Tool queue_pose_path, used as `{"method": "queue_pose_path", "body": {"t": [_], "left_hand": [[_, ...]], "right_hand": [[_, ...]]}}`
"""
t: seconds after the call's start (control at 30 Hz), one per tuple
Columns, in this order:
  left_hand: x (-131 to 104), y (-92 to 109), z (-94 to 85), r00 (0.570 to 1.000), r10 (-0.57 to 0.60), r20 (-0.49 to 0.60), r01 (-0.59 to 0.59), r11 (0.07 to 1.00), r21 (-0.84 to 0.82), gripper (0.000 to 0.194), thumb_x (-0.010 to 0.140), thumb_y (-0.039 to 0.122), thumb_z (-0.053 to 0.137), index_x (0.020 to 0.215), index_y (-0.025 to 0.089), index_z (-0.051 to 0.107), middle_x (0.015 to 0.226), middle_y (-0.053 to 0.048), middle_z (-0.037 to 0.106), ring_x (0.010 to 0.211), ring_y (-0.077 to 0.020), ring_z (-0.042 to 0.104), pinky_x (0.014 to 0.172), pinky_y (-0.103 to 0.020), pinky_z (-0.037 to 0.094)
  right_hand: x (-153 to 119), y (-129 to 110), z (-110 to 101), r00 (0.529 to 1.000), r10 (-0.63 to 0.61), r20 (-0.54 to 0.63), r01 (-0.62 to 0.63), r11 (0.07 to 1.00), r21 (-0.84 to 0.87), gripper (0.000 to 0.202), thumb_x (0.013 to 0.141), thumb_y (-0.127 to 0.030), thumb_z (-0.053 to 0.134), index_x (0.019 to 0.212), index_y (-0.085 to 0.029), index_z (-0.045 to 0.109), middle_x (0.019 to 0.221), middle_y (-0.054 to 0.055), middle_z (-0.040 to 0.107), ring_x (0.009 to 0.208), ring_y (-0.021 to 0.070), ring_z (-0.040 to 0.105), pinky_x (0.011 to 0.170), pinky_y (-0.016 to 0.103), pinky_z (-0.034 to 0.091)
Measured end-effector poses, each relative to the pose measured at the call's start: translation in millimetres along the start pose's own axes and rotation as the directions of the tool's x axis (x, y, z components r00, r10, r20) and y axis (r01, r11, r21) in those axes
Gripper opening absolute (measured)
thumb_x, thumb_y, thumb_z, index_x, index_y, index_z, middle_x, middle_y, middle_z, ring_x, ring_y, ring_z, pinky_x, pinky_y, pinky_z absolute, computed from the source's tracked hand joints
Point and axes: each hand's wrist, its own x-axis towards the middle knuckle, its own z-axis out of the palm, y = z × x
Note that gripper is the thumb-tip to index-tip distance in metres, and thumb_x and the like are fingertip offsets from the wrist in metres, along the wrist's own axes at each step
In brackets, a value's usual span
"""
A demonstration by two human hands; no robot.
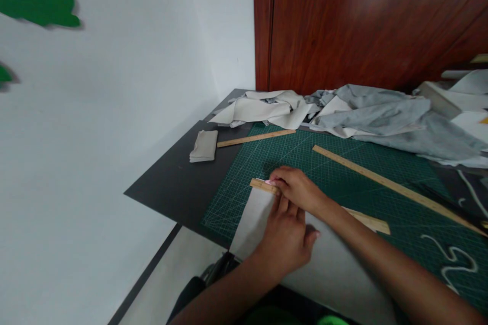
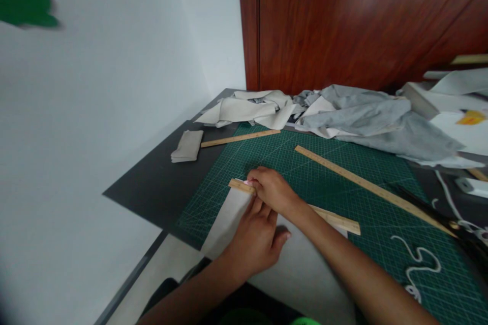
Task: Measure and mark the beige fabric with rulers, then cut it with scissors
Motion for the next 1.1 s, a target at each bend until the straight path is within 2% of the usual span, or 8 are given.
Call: {"method": "queue_pose_path", "body": {"t": [0.13,0.3,0.4,0.5,0.63,0.8,0.93,1.1], "left_hand": [[-0.6,-0.5,1.9,1.000,0.000,-0.004,0.000,1.000,-0.006,0.064,0.098,0.051,0.061,0.140,0.002,0.060,0.154,-0.024,0.054,0.158,-0.0409,0.025,0.129,-0.058,0.029],[-1.1,-0.1,1.5,1.000,0.000,0.001,0.000,1.000,-0.011,0.063,0.099,0.050,0.061,0.141,0.003,0.060,0.154,-0.023,0.054,0.158,-0.0404,0.026,0.130,-0.057,0.026],[-0.6,0.6,-0.1,1.000,-0.005,0.000,0.005,1.000,-0.022,0.063,0.098,0.049,0.062,0.143,0.005,0.059,0.156,-0.022,0.053,0.157,-0.0394,0.028,0.129,-0.058,0.029],[-0.1,1.0,-1.0,1.000,-0.005,0.004,0.005,1.000,-0.026,0.062,0.099,0.049,0.061,0.142,0.004,0.059,0.155,-0.022,0.053,0.157,-0.0399,0.028,0.129,-0.058,0.029],[-0.4,0.9,-0.2,1.000,-0.008,0.006,0.008,1.000,-0.012,0.064,0.099,0.051,0.061,0.140,0.002,0.060,0.153,-0.023,0.054,0.159,-0.0414,0.023,0.130,-0.057,0.028],[-1.3,-0.1,2.0,1.000,0.002,0.002,-0.002,1.000,-0.003,0.062,0.099,0.050,0.062,0.140,0.003,0.060,0.155,-0.023,0.053,0.157,-0.0403,0.027,0.129,-0.059,0.030],[-1.2,-0.3,1.7,1.000,0.005,-0.001,-0.005,1.000,0.006,0.063,0.099,0.051,0.059,0.142,0.003,0.059,0.155,-0.024,0.052,0.158,-0.0418,0.026,0.128,-0.062,0.030],[-0.4,0.3,0.5,1.000,-0.001,0.004,0.001,1.000,-0.004,0.065,0.098,0.051,0.061,0.142,0.002,0.058,0.154,-0.024,0.053,0.159,-0.0418,0.021,0.130,-0.059,0.027]], "right_hand": [[-0.1,2.9,2.2,0.998,0.054,-0.016,-0.055,0.997,-0.045,0.020,0.096,-0.009,0.057,0.084,-0.021,0.069,0.086,0.004,0.068,0.083,0.0194,0.064,0.079,0.031,0.047],[-0.5,0.6,-2.1,0.999,0.038,0.018,-0.036,0.992,-0.120,0.023,0.092,-0.004,0.054,0.084,-0.021,0.069,0.088,0.005,0.068,0.083,0.0192,0.064,0.078,0.029,0.047],[0.3,1.3,-5.7,1.000,0.020,-0.025,-0.023,0.989,-0.144,0.025,0.095,-0.006,0.053,0.083,-0.021,0.069,0.088,0.005,0.068,0.084,0.0196,0.064,0.079,0.030,0.046],[0.7,4.0,-6.3,1.000,-0.010,-0.013,0.008,0.995,-0.102,0.024,0.097,-0.009,0.055,0.082,-0.021,0.068,0.087,0.005,0.069,0.083,0.0197,0.065,0.079,0.030,0.047],[0.3,5.7,-3.9,1.000,0.012,-0.011,-0.012,1.000,-0.021,0.022,0.095,-0.009,0.058,0.080,-0.022,0.067,0.084,0.003,0.069,0.083,0.0195,0.065,0.078,0.031,0.047],[0.8,5.2,-3.9,0.998,0.009,-0.058,-0.010,1.000,-0.017,0.022,0.096,-0.010,0.057,0.080,-0.021,0.067,0.084,0.004,0.069,0.083,0.0197,0.065,0.078,0.031,0.048],[0.2,5.2,-3.1,1.000,0.013,-0.014,-0.013,1.000,0.003,0.020,0.093,-0.008,0.060,0.080,-0.022,0.068,0.083,0.002,0.070,0.081,0.0186,0.066,0.076,0.030,0.048],[-1.1,5.6,-2.6,0.997,0.073,-0.024,-0.074,0.997,-0.037,0.022,0.094,-0.009,0.059,0.078,-0.022,0.068,0.082,0.003,0.070,0.080,0.0192,0.065,0.074,0.030,0.046]]}}
